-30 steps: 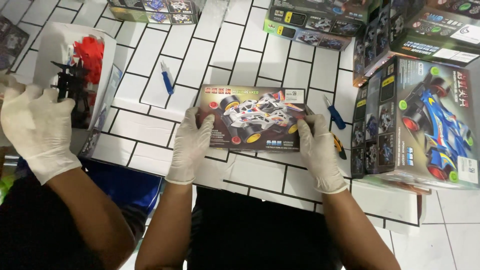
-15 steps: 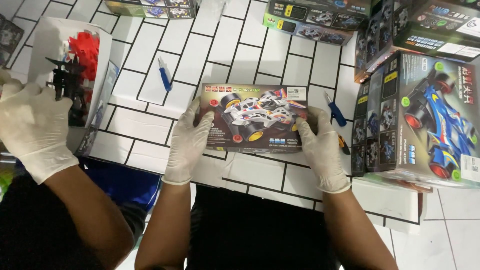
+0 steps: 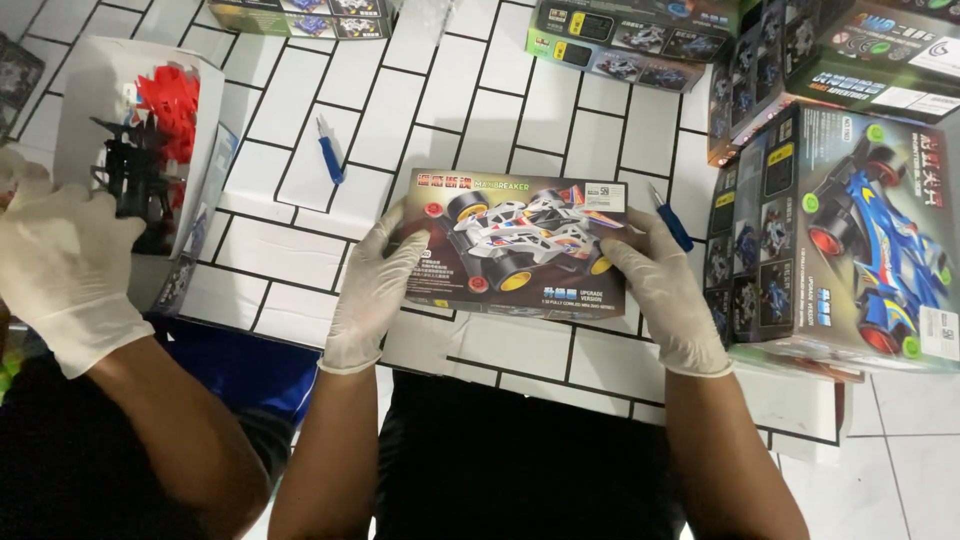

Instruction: The person opens a box containing a toy car kit and removes the yellow chassis and black components. They assemble the parts by hand, attaching wheels and other pieces to the chassis. The person uses pliers to cut a small black ring and then places the assembled toy car back into the box.

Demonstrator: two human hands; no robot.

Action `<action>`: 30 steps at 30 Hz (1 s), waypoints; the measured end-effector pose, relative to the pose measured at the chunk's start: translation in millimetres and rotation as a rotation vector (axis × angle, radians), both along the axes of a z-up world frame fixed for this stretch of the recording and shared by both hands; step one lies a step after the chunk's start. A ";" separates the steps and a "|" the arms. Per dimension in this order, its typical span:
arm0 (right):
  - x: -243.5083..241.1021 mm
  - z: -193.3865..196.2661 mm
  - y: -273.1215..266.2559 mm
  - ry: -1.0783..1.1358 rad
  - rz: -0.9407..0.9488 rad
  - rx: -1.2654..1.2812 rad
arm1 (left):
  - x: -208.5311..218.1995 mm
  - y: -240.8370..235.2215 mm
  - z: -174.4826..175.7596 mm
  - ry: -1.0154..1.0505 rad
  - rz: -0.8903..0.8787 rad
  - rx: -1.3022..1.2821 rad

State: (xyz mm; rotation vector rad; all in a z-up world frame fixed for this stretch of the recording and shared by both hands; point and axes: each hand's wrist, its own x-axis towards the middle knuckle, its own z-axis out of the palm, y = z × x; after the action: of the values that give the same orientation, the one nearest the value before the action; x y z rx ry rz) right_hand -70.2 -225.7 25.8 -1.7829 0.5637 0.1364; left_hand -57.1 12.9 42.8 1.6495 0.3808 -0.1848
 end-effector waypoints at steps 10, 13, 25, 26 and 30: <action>7.7 -9.1 -23.4 0.035 0.055 0.081 | -0.9 7.6 6.4 0.100 -0.074 0.032; 10.1 -16.7 -29.0 0.036 0.061 0.085 | 2.3 9.1 -0.3 0.124 -0.075 0.044; 23.3 4.4 -19.2 0.068 0.075 0.062 | 11.7 10.5 1.6 0.157 -0.046 0.091; 23.4 6.7 -19.5 0.075 0.100 0.027 | 10.2 10.5 4.7 0.166 -0.042 0.096; 34.9 -12.3 -30.0 0.083 0.099 0.040 | 8.5 6.8 14.6 0.168 -0.048 0.094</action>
State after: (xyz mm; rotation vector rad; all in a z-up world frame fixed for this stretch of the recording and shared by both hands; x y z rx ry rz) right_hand -35.3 -255.7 13.5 -1.7732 0.5287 0.2893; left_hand -48.6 19.8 57.4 1.7421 0.4836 -0.3471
